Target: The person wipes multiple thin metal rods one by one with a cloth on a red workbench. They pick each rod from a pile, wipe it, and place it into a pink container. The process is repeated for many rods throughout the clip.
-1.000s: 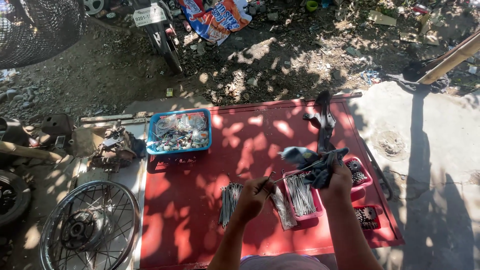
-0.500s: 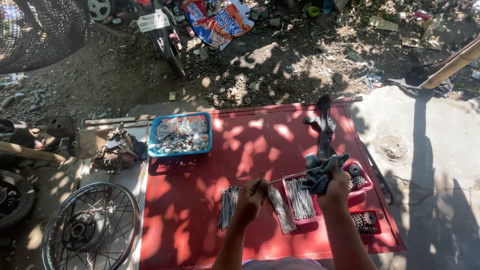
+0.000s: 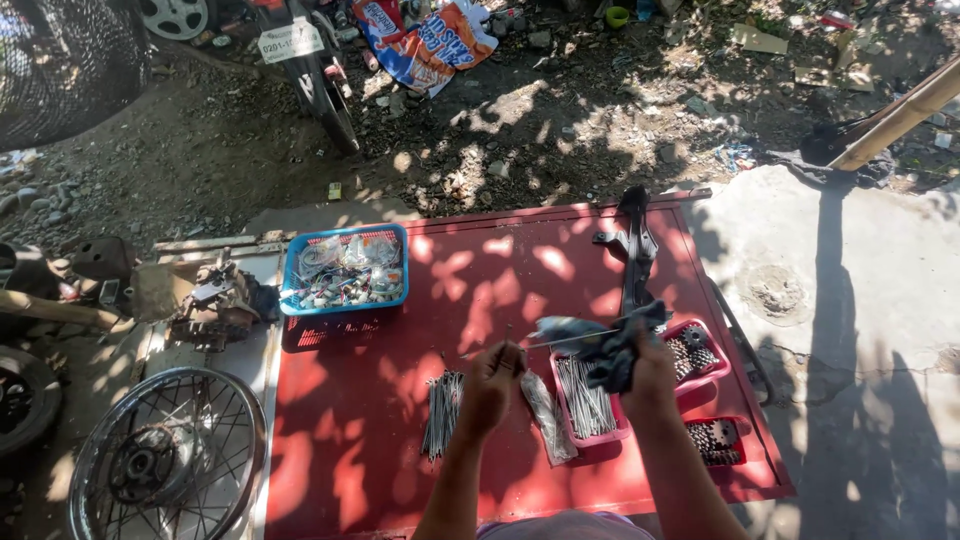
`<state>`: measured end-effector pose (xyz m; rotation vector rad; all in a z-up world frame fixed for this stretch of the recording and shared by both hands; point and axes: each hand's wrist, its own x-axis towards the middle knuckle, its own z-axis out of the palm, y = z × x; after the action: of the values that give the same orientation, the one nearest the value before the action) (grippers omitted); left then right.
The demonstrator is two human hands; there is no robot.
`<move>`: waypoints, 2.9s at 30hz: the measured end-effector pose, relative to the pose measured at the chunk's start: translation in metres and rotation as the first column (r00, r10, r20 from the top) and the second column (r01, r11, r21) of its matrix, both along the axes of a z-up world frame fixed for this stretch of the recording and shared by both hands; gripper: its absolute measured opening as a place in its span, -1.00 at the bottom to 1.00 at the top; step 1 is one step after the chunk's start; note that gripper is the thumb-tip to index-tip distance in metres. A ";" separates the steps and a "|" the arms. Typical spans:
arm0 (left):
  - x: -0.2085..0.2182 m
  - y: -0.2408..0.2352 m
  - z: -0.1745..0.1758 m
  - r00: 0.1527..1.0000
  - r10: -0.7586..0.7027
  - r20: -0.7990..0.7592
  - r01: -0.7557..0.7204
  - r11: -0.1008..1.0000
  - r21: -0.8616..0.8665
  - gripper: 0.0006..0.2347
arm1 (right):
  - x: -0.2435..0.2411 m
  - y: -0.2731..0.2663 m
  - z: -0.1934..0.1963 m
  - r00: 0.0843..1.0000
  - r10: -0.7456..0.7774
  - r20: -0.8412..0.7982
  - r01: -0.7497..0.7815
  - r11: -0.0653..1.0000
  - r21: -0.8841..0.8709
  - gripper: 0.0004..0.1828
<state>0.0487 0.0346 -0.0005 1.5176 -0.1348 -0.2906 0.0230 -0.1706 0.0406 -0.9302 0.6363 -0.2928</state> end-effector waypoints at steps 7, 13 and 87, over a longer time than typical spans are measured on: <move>0.009 -0.032 0.009 0.906 0.408 -0.111 -0.423 0.878 -0.225 -0.63 | -0.006 0.012 0.002 0.995 0.010 -0.101 -0.018 0.997 -0.070 -0.64; 0.012 -0.069 -0.025 0.883 0.468 0.044 -0.436 0.851 -0.291 -0.95 | -0.026 0.000 -0.048 0.933 0.351 -0.077 -0.352 0.936 0.002 -0.60; -0.028 0.076 0.004 0.988 0.008 -0.154 0.013 0.990 0.137 -0.73 | -0.014 0.046 -0.041 0.980 0.160 -0.117 -0.156 0.987 0.046 -0.64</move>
<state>0.0210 0.1102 0.0038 1.6254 0.0067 -0.4256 0.0092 -0.1247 -0.0007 -0.9621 0.6719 -0.0828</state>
